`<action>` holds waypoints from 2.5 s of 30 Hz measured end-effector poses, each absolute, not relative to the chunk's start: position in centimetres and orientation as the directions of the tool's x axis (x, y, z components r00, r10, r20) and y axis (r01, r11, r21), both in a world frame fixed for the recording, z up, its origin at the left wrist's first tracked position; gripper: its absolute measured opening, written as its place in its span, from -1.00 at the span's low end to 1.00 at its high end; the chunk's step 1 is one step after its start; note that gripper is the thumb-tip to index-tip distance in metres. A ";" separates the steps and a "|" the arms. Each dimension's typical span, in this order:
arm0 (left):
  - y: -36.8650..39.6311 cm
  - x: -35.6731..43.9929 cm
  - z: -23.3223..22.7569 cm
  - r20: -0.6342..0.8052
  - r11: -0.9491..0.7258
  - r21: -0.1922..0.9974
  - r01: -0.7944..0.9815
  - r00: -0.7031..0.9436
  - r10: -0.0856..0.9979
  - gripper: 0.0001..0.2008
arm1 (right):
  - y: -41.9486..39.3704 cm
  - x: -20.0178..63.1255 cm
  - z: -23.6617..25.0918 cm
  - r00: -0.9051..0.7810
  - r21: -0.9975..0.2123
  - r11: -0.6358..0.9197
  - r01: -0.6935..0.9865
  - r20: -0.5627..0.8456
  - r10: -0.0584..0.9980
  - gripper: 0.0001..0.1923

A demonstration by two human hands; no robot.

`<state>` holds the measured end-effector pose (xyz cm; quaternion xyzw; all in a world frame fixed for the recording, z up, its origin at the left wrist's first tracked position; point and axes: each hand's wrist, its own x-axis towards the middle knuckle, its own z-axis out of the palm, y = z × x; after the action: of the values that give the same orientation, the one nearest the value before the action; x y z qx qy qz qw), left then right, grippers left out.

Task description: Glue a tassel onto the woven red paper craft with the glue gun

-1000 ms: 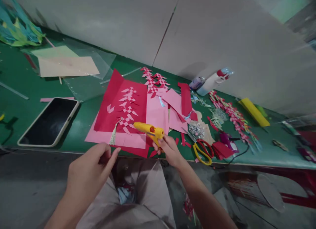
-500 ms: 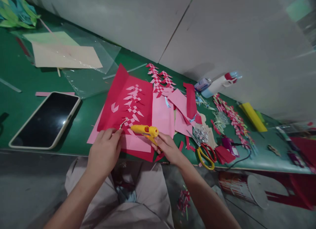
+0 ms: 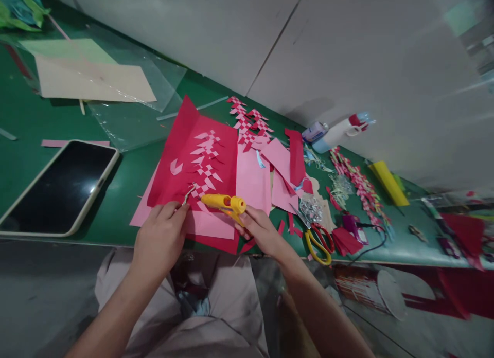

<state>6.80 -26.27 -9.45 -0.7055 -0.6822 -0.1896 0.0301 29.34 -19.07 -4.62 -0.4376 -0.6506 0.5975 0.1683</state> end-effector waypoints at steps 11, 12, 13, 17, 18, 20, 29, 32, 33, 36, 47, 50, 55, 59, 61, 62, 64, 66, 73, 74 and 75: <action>-25.1 7.8 -8.4 0.238 0.200 0.362 0.910 -0.297 0.925 -0.60 | -19.2 29.4 -5.0 -0.543 -0.943 -0.163 0.290 -0.303 0.783 -0.55; -24.9 7.9 -8.3 0.219 0.221 0.366 0.904 -0.315 0.924 -0.61 | -19.2 29.4 -5.0 -0.535 -0.948 -0.187 0.258 -0.302 0.789 -0.54; -24.6 8.0 -8.2 0.202 0.237 0.364 0.901 -0.324 0.924 -0.63 | -19.2 29.5 -5.1 -0.523 -0.950 -0.210 0.229 -0.302 0.797 -0.53; -24.1 8.2 -7.8 0.156 0.265 0.356 0.896 -0.336 0.929 -0.67 | -19.2 29.5 -5.1 -0.493 -0.948 -0.263 0.180 -0.319 0.809 -0.48; -24.1 8.2 -7.7 0.155 0.272 0.362 0.892 -0.345 0.926 -0.67 | -19.2 29.6 -5.1 -0.496 -0.948 -0.268 0.173 -0.319 0.808 -0.47; -24.1 8.2 -7.6 0.178 0.281 0.385 0.879 -0.370 0.912 -0.68 | -19.2 29.8 -5.1 -0.505 -0.949 -0.276 0.154 -0.316 0.803 -0.46; -25.4 9.4 -6.5 0.103 0.318 0.421 0.849 -0.393 0.914 -0.71 | -19.5 30.9 -4.6 -0.487 -0.956 -0.286 0.067 -0.281 0.827 -0.47; -25.5 9.8 -6.3 0.040 0.356 0.425 0.832 -0.410 0.911 -0.72 | -19.7 30.7 -4.6 -0.495 -0.954 -0.286 0.094 -0.294 0.818 -0.49; -25.4 9.8 -6.4 0.025 0.366 0.428 0.826 -0.416 0.909 -0.73 | -19.8 30.7 -4.6 -0.500 -0.951 -0.288 0.110 -0.303 0.811 -0.49; -25.2 9.9 -6.6 -0.005 0.384 0.434 0.815 -0.424 0.906 -0.73 | -19.9 30.6 -4.9 -0.514 -0.945 -0.288 0.152 -0.325 0.794 -0.50; -24.9 10.1 -7.0 -0.017 0.418 0.379 0.826 -0.445 0.895 -0.69 | -19.7 30.3 -5.4 -0.543 -0.948 -0.239 0.210 -0.316 0.778 -0.55; -24.9 10.2 -7.1 -0.025 0.421 0.371 0.827 -0.445 0.895 -0.69 | -19.4 30.0 -5.6 -0.550 -0.950 -0.229 0.214 -0.311 0.775 -0.56; -25.0 10.2 -7.2 -0.021 0.410 0.357 0.839 -0.432 0.902 -0.68 | -19.1 29.8 -5.7 -0.566 -0.953 -0.225 0.201 -0.301 0.768 -0.56; -24.9 10.3 -7.1 -0.027 0.398 0.338 0.853 -0.414 0.910 -0.67 | -19.0 29.8 -5.7 -0.563 -0.952 -0.215 0.218 -0.302 0.769 -0.56; -24.9 10.3 -7.0 -0.032 0.399 0.326 0.857 -0.412 0.911 -0.68 | -19.0 29.9 -5.7 -0.560 -0.951 -0.211 0.225 -0.304 0.771 -0.56; -24.8 10.4 -6.9 -0.035 0.399 0.319 0.860 -0.410 0.911 -0.68 | -18.9 29.9 -5.7 -0.561 -0.950 -0.211 0.231 -0.307 0.769 -0.56; -24.8 10.4 -6.9 -0.042 0.402 0.305 0.864 -0.409 0.911 -0.68 | -18.9 30.0 -5.6 -0.562 -0.948 -0.210 0.241 -0.313 0.766 -0.55; -24.7 10.4 -6.9 -0.048 0.406 0.299 0.864 -0.411 0.910 -0.68 | -18.9 30.1 -5.5 -0.558 -0.950 -0.209 0.234 -0.307 0.771 -0.54; -24.7 10.4 -7.0 -0.050 0.405 0.308 0.861 -0.411 0.910 -0.68 | -19.2 30.3 -5.7 -0.579 -0.956 -0.216 0.197 -0.292 0.761 -0.55; -24.7 10.4 -7.1 -0.049 0.407 0.309 0.860 -0.413 0.910 -0.68 | -19.2 30.3 -5.7 -0.585 -0.957 -0.212 0.198 -0.289 0.758 -0.56; -24.7 10.3 -7.1 -0.049 0.408 0.310 0.859 -0.414 0.909 -0.68 | -19.3 30.3 -5.8 -0.587 -0.958 -0.208 0.198 -0.286 0.757 -0.57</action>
<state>10.35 -24.68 -7.07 -0.5308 -0.8325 -0.1190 -0.1054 30.26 -19.25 -5.78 -0.4026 -0.5929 0.6649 0.2103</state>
